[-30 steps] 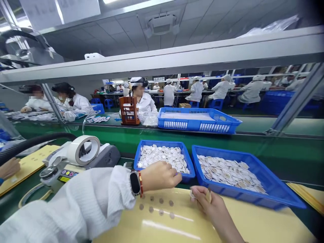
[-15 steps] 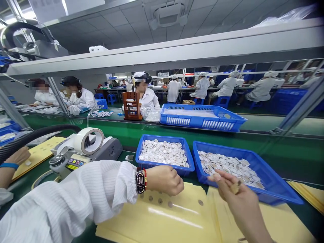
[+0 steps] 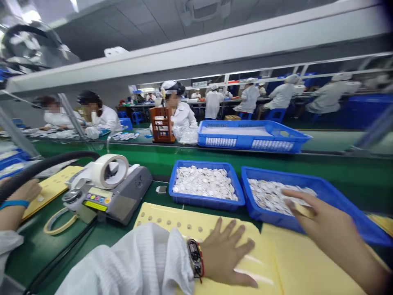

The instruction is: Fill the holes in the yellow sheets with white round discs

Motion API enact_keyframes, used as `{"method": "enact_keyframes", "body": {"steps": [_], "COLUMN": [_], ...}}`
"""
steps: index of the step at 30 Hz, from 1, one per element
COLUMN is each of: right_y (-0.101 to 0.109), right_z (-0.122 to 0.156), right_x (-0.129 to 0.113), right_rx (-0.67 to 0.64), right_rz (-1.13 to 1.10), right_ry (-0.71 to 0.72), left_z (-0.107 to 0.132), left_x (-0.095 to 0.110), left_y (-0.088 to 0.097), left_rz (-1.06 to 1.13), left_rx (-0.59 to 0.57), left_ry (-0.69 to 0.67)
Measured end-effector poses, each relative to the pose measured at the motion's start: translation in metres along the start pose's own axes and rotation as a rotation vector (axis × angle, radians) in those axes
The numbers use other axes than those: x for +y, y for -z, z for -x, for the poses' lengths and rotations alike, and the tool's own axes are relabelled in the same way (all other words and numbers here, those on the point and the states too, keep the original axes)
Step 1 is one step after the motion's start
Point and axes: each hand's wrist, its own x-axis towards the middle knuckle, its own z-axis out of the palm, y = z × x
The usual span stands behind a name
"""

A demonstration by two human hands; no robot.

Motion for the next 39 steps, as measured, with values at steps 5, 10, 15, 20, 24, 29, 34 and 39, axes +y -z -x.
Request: {"method": "enact_keyframes", "body": {"steps": [5,10,15,20,24,29,34,39], "right_y": [-0.008,-0.018,-0.010,-0.014,-0.029,-0.037,-0.038,-0.039], "right_z": [0.049,0.091,0.093,0.089,0.097,0.102,0.103,0.104], "right_x": [-0.037,-0.017,0.002,0.010,0.013,0.015,0.015,0.015], "right_rx": [-0.278,-0.557,-0.652,-0.592,-0.453,-0.374,-0.312,-0.287], "right_rz": [-0.048,0.266,0.281,0.288,0.314,0.308,0.289,0.275], "right_ry": [0.069,-0.065,-0.047,0.002,0.039,0.050,0.070,0.069], "left_z": [0.008,0.017,0.009,-0.021,-0.050,-0.075,-0.082,-0.083], "left_x": [-0.017,-0.022,-0.024,-0.067,-0.104,-0.116,-0.118,-0.129], "left_y": [-0.001,0.005,0.041,0.081,0.086,0.078,0.085,0.102], "left_rz": [-0.007,0.015,0.077,-0.094,-0.047,0.023,0.113,0.254], "left_rx": [-0.015,-0.053,0.251,0.268,0.150,0.066,0.105,0.212], "left_ry": [0.023,0.035,0.053,0.324,0.407,0.386,0.315,0.336]}}
